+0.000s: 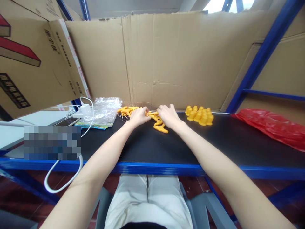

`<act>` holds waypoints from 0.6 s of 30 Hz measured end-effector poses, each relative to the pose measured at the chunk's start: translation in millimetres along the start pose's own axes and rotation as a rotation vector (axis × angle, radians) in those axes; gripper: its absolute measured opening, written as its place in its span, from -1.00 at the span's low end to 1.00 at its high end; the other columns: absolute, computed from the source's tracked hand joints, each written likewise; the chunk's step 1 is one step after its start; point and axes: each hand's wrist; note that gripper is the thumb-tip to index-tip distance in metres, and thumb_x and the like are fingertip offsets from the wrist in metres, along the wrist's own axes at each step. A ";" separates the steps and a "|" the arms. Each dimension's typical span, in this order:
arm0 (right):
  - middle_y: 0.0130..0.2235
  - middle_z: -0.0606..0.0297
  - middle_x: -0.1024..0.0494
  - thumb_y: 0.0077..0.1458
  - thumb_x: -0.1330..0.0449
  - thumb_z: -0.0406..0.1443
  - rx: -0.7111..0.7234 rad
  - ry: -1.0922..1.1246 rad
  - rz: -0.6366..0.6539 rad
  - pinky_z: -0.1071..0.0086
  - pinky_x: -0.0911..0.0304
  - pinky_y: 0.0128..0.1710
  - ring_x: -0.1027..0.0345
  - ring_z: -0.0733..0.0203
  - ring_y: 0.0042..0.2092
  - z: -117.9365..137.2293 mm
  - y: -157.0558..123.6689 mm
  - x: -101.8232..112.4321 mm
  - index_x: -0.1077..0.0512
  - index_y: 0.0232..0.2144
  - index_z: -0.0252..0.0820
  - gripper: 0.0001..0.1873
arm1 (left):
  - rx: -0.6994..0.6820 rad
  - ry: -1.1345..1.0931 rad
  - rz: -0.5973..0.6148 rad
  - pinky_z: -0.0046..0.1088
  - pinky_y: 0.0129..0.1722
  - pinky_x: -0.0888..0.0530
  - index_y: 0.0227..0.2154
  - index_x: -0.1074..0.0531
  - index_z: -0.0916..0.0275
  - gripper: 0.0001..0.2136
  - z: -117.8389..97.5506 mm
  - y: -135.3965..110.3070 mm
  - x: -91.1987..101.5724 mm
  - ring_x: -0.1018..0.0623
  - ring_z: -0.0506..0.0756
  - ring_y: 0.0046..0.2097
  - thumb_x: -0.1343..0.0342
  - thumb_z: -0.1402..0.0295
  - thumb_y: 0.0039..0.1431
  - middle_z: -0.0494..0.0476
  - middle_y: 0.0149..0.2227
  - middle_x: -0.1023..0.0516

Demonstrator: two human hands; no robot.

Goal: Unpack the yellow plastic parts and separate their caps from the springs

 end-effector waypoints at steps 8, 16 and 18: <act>-0.07 0.02 -0.41 0.24 0.14 -0.47 0.010 -0.029 -0.160 0.20 0.10 -0.14 -0.18 0.03 -0.06 -7.8 0.2 -9.3 -0.34 -0.11 -0.29 -0.70 | 0.035 -0.143 0.049 -0.41 -0.23 -0.40 -0.23 -0.49 0.28 -0.70 -1.8 2.2 -0.6 -0.53 0.14 -0.23 -0.13 0.26 -0.05 0.20 -0.28 -0.58; -0.14 0.07 -0.48 0.24 0.04 -0.37 0.065 0.014 -0.060 0.23 0.11 -0.16 -0.21 0.03 -0.07 -16.7 -2.0 -21.6 -0.36 -0.17 -0.29 -0.79 | -0.002 -0.022 0.068 -0.38 -0.25 -0.41 -0.25 -0.49 0.23 -0.71 -0.4 -0.9 -1.4 -0.53 0.16 -0.24 -0.10 0.24 -0.06 0.17 -0.32 -0.57; -0.15 0.08 -0.49 0.25 0.05 -0.36 0.077 0.042 0.005 0.24 0.11 -0.18 -0.22 0.04 -0.08 -16.3 -1.8 -24.1 -0.38 -0.19 -0.29 -0.78 | -0.011 0.024 0.069 -0.37 -0.24 -0.41 -0.23 -0.49 0.22 -0.70 0.0 -1.9 -1.8 -0.53 0.17 -0.22 -0.09 0.24 -0.06 0.18 -0.31 -0.57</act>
Point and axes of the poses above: each hand's wrist, its own y-axis towards the middle knuckle, its own x-axis out of the back of the hand, z = x × y
